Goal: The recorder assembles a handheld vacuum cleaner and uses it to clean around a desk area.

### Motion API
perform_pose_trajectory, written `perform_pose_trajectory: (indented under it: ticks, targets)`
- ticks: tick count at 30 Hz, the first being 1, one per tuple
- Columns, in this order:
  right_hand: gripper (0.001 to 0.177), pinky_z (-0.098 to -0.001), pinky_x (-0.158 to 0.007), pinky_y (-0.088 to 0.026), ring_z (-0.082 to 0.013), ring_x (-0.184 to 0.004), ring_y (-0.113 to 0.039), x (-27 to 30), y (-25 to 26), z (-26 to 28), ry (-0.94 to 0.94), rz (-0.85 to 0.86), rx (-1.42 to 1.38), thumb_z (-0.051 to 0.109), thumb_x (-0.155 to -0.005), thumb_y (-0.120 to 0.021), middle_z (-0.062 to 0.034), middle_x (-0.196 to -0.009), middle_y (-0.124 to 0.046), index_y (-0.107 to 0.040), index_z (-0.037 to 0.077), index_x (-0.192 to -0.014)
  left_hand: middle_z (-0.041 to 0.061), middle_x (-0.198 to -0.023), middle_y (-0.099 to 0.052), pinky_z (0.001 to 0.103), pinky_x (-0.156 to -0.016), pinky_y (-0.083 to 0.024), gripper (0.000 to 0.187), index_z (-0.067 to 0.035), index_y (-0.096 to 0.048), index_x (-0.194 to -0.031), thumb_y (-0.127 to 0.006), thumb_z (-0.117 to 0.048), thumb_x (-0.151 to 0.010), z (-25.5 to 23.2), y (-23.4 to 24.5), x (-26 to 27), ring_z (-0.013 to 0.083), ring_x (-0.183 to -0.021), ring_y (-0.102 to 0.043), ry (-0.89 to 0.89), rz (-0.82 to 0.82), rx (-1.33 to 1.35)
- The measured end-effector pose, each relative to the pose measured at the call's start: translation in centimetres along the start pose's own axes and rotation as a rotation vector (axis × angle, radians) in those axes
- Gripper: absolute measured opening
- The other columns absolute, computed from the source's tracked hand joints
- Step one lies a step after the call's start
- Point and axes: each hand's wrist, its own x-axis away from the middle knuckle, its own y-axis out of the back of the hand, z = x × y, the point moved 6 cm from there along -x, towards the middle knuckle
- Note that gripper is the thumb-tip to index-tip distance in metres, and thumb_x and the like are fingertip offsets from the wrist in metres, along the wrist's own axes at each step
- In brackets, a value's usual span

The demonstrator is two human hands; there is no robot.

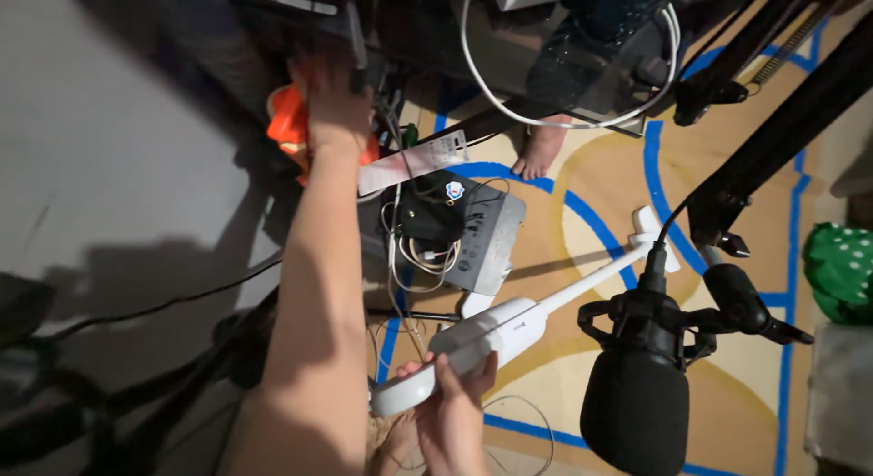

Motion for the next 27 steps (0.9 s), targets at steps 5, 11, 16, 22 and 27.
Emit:
perform_pose_trajectory:
  ticks: [5, 11, 16, 22, 27]
  targets:
    - [0.088, -0.0527, -0.073, -0.058, -0.0278, -0.074, -0.066, -0.2, -0.1, -0.7, -0.056, -0.022, -0.017, 0.009, -0.095, -0.053, -0.0139, -0.095, -0.062, -0.001, 0.053, -0.15, 0.01, -0.17, -0.025, 0.076, -0.116, -0.005, 0.041, -0.027, -0.072, -0.129, -0.053, -0.046, -0.098, 0.1, 0.8, 0.3, 0.0419, -0.156, -0.014, 0.109, -0.02, 0.028]
    - [0.088, -0.0522, -0.074, -0.058, -0.0268, -0.074, -0.064, 0.3, -0.7, -0.7, -0.072, -0.045, -0.007, 0.009, -0.095, -0.053, -0.013, -0.094, -0.061, -0.001, 0.056, -0.149, 0.012, -0.166, -0.03, 0.079, -0.112, -0.009, 0.044, -0.018, -0.071, -0.136, -0.057, -0.032, -0.097, 0.7, -2.5, -1.6, 0.0449, -0.15, -0.02, 0.081, -0.268, -0.049]
    - [0.088, -0.0529, -0.074, -0.057, -0.0282, -0.073, -0.064, 0.2, -0.8, -0.8, -0.07, -0.058, 0.003, 0.009, -0.095, -0.053, -0.014, -0.093, -0.061, -0.003, 0.055, -0.149, 0.012, -0.168, -0.029, 0.079, -0.111, -0.009, 0.043, -0.014, -0.072, -0.134, -0.057, -0.03, -0.097, 0.6, -1.6, -1.3, 0.0409, -0.151, -0.02, 0.119, -0.222, -0.176]
    - [0.088, -0.0528, -0.075, -0.057, -0.0276, -0.075, -0.064, 0.4, -1.4, -0.8, -0.07, -0.042, -0.008, 0.008, -0.094, -0.052, -0.0138, -0.093, -0.06, -0.003, 0.053, -0.151, 0.016, -0.164, -0.031, 0.082, -0.108, -0.008, 0.046, -0.011, -0.068, -0.137, -0.056, -0.028, -0.095, 1.0, -2.9, -2.8, 0.0411, -0.149, -0.021, 0.122, -0.303, -0.065]
    - [0.088, -0.0537, -0.074, -0.057, -0.0273, -0.075, -0.063, 0.2, -1.5, -0.9, -0.049, -0.047, -0.004, 0.007, -0.094, -0.052, -0.013, -0.094, -0.059, -0.002, 0.05, -0.152, 0.02, -0.161, -0.035, 0.082, -0.11, -0.007, 0.051, -0.006, -0.064, -0.142, -0.055, -0.031, -0.099, 1.4, -2.2, -2.5, 0.0398, -0.148, -0.024, 0.106, -0.299, 0.013]
